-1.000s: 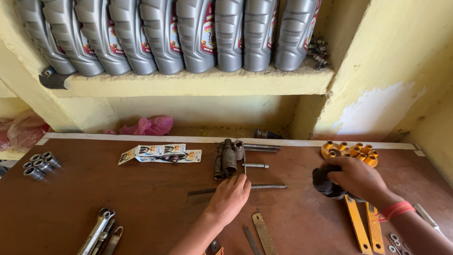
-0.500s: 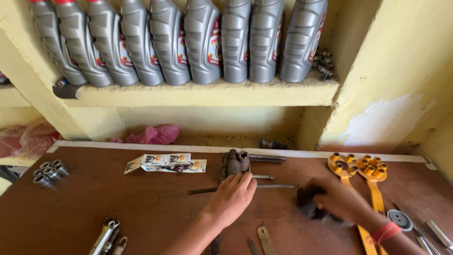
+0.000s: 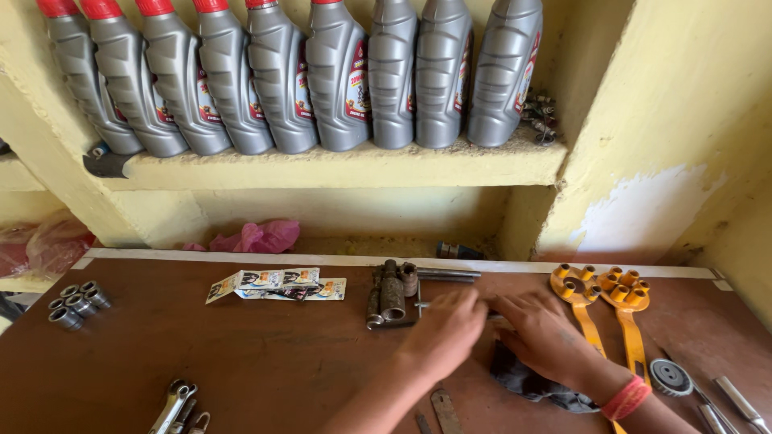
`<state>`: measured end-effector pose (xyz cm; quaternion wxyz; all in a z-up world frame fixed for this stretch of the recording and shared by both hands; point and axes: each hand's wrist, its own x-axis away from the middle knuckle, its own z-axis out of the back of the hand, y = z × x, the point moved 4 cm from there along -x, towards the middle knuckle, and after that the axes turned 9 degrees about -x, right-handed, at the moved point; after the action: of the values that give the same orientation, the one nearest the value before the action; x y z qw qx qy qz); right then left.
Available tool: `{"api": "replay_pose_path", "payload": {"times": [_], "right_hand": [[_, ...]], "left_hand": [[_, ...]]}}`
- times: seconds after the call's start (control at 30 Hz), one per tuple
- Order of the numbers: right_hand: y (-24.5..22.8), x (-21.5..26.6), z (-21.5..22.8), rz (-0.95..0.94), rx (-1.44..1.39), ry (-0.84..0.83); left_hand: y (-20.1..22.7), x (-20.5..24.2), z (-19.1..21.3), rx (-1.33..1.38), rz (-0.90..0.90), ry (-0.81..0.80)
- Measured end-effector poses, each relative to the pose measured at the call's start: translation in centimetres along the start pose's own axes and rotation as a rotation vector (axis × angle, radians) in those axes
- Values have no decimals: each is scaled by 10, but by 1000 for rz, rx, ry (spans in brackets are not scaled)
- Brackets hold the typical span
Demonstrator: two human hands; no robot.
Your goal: The person wipes various metal tools on a wooden table using a dark cloth. They handle socket wrenches, pliers, and a metal file one at a time, wiping each with the cloth and placing them back on the table.
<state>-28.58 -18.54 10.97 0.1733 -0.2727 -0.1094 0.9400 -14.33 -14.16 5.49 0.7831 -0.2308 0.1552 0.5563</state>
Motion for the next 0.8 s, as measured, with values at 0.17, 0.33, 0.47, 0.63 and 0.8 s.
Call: {"api": "replay_pose_path", "payload": {"times": [0.17, 0.33, 0.47, 0.63, 0.8], "right_hand": [[54, 3, -8, -156, -213, 17], [104, 9, -6, -457, -109, -76], [126, 2, -17, -369, -53, -44], [149, -5, -40, -370, -87, -38], [163, -5, -48, -392, -123, -46]], "left_hand": [[1, -16, 16, -71, 76, 15], [-43, 0, 29, -8, 309, 30], [-75, 19, 27, -80, 437, 3], [-88, 37, 24, -73, 451, -1], [-89, 38, 27, -59, 403, 14]]}}
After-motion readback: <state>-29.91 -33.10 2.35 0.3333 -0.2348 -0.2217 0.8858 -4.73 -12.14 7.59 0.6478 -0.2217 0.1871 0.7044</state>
